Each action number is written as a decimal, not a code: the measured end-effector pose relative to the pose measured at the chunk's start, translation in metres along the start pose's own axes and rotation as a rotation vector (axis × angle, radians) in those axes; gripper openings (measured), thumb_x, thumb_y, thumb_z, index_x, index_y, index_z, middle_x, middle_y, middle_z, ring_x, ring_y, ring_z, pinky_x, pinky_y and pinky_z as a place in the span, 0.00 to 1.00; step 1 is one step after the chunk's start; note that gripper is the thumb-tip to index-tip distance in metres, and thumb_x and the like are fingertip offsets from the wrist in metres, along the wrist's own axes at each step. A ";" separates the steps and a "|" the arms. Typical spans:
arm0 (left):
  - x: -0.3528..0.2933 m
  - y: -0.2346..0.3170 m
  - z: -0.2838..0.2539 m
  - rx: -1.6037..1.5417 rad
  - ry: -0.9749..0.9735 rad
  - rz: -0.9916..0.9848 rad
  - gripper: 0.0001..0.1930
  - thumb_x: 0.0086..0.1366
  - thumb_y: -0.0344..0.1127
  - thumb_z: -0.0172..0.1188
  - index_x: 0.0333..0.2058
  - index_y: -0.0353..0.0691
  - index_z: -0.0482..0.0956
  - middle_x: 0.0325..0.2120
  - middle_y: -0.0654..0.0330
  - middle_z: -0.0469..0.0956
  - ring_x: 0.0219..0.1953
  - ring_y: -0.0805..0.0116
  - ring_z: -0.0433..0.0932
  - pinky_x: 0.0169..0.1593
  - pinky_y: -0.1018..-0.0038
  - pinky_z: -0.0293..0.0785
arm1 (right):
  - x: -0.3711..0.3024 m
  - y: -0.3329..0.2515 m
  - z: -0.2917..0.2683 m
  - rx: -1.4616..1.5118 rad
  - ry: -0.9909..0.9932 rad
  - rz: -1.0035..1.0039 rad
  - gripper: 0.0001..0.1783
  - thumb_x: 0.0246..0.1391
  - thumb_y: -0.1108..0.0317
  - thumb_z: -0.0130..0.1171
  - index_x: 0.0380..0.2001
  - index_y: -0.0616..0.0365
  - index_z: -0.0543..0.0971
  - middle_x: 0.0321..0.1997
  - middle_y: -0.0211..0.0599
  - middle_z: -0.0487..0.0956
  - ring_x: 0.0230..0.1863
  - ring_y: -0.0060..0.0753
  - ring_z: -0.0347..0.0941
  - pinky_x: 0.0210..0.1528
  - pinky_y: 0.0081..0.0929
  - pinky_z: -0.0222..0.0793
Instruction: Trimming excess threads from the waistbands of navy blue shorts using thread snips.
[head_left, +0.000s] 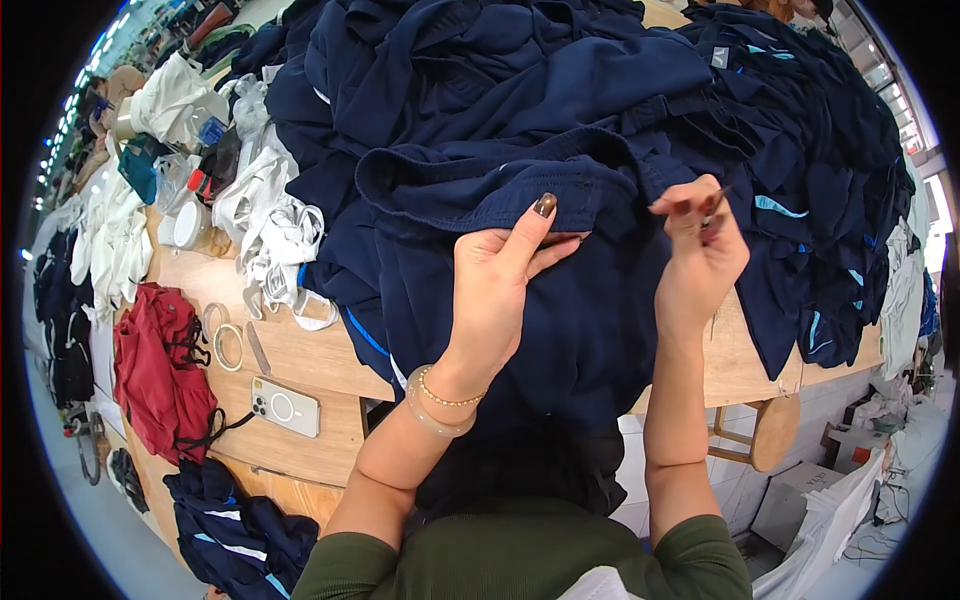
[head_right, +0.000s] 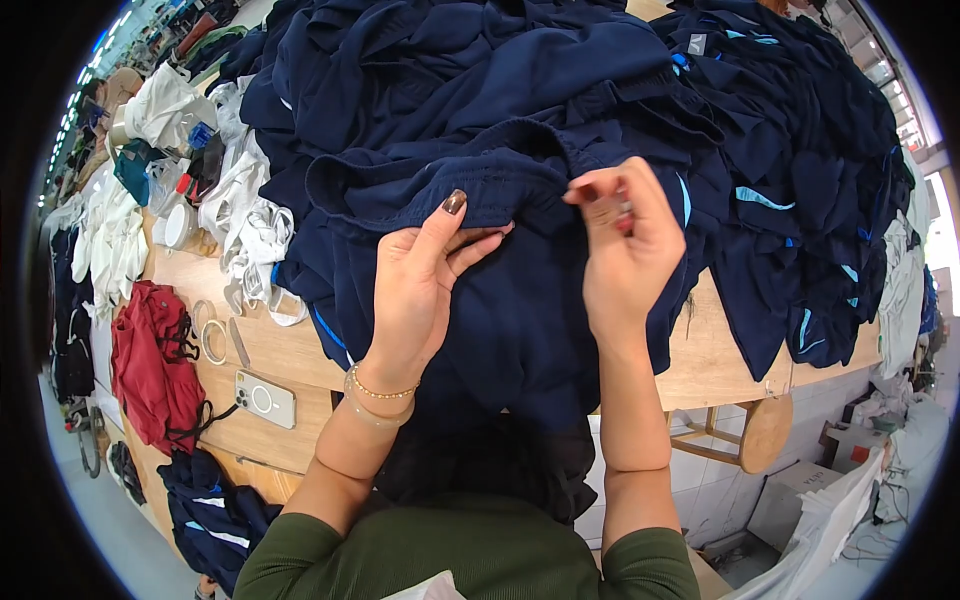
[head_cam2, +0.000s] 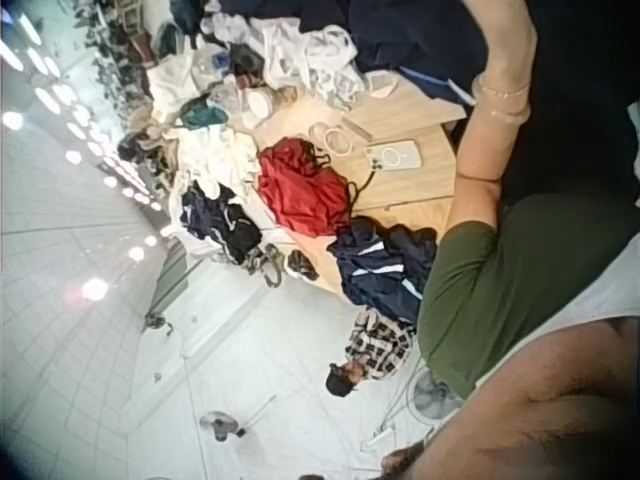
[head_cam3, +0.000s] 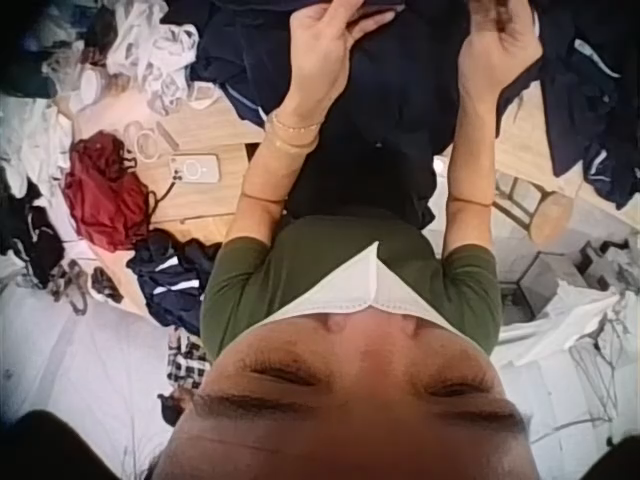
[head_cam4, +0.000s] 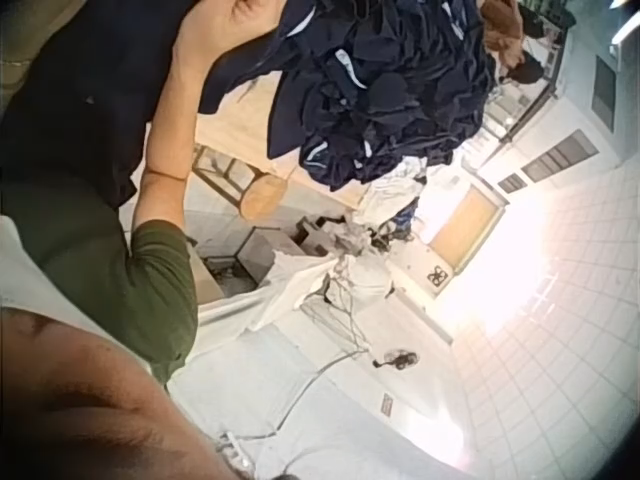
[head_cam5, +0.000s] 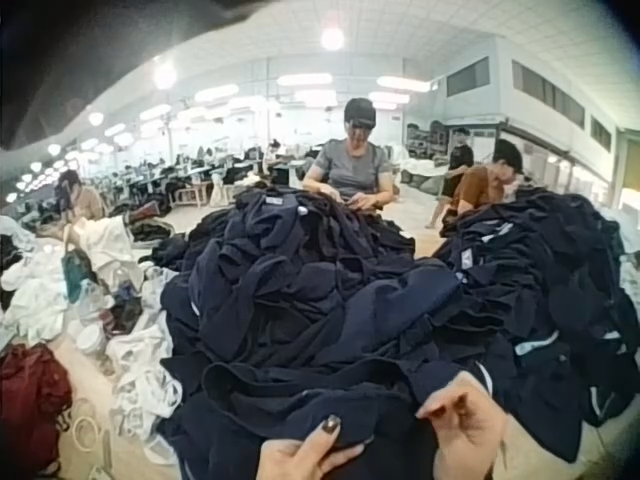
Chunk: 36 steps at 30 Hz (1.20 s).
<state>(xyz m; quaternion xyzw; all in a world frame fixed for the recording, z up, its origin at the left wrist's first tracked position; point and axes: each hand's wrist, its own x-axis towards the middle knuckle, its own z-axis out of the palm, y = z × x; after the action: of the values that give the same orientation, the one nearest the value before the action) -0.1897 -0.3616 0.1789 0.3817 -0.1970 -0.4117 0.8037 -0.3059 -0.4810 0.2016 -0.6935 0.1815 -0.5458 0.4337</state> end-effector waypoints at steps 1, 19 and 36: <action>0.000 0.001 0.000 -0.008 0.005 -0.010 0.16 0.75 0.36 0.55 0.44 0.26 0.83 0.42 0.49 0.85 0.43 0.62 0.85 0.51 0.70 0.81 | 0.000 -0.001 0.002 -0.065 -0.078 -0.085 0.03 0.56 0.79 0.64 0.34 0.65 0.80 0.29 0.28 0.73 0.29 0.16 0.67 0.34 0.13 0.61; 0.002 0.002 -0.002 -0.111 -0.004 -0.110 0.16 0.73 0.39 0.58 0.41 0.29 0.85 0.38 0.53 0.85 0.41 0.64 0.85 0.49 0.70 0.82 | -0.003 -0.011 0.008 -0.166 -0.244 -0.102 0.20 0.42 0.86 0.65 0.41 0.61 0.83 0.30 0.30 0.73 0.29 0.19 0.68 0.27 0.18 0.62; -0.006 0.003 -0.007 0.923 -0.111 0.646 0.17 0.53 0.23 0.74 0.42 0.35 0.80 0.36 0.61 0.71 0.24 0.76 0.69 0.29 0.80 0.69 | 0.002 -0.016 -0.020 0.079 -0.120 0.209 0.15 0.63 0.67 0.64 0.48 0.60 0.73 0.38 0.24 0.72 0.31 0.10 0.61 0.33 0.10 0.55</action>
<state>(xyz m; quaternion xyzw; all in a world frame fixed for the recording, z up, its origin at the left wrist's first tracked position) -0.1870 -0.3517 0.1768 0.5918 -0.5053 -0.0354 0.6271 -0.3266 -0.4816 0.2163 -0.6844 0.2050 -0.4620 0.5255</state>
